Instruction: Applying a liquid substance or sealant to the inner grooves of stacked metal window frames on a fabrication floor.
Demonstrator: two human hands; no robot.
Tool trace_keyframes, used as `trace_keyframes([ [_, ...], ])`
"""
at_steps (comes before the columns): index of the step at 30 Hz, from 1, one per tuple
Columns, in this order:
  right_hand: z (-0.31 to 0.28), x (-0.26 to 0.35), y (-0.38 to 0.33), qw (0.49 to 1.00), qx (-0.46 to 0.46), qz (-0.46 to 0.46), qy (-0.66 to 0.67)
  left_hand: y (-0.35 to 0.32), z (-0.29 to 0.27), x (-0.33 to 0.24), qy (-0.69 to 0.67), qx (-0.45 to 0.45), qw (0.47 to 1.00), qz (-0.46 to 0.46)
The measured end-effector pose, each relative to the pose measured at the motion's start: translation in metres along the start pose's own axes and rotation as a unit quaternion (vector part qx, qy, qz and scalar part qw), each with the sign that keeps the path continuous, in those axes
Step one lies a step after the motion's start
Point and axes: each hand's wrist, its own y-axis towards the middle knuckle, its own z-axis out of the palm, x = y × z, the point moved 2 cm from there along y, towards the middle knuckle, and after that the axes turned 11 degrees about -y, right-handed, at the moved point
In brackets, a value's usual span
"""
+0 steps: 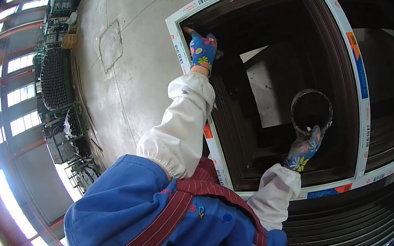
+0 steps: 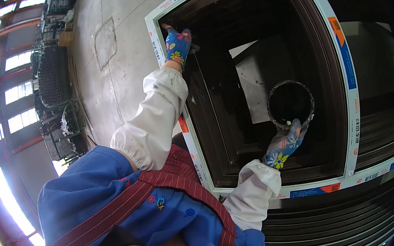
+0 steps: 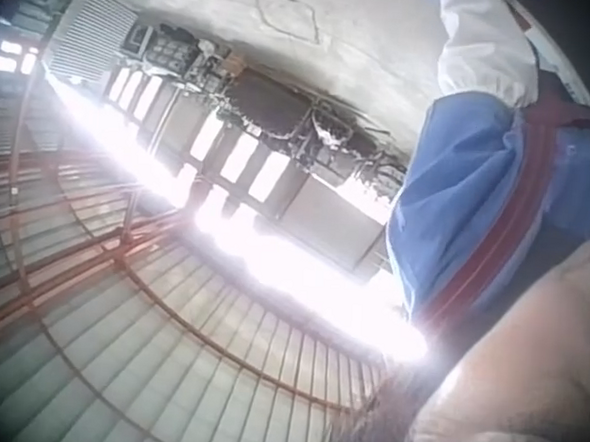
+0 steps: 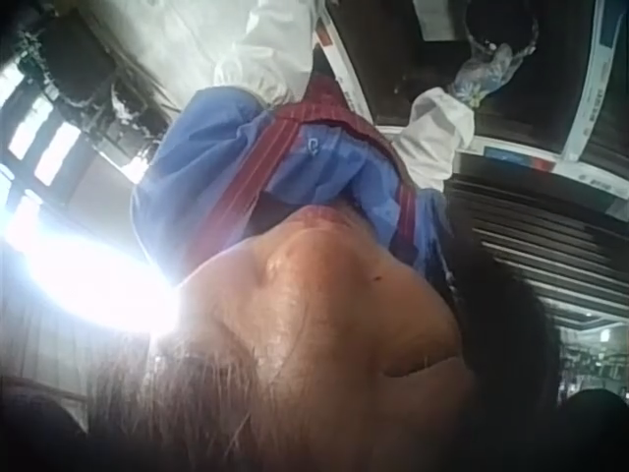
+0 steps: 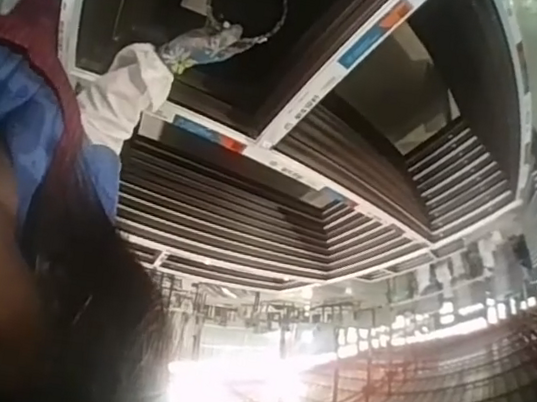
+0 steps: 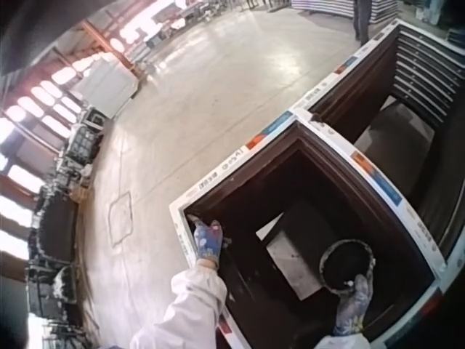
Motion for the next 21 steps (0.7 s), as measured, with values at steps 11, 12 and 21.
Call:
trace_keyframes([
  [11,-0.001,-0.02,-0.009,0.99,-0.024,0.115,0.077,0.009,0.025,0.014,0.145,0.031,0.976,0.159],
  [12,-0.002,-0.026,-0.012,0.993,-0.02,0.117,0.007,0.001,0.025,0.01,0.076,0.05,0.994,0.056],
  [21,0.0,-0.009,-0.003,0.999,-0.028,-0.005,-0.016,0.031,0.008,0.01,-0.028,0.005,0.999,-0.04],
])
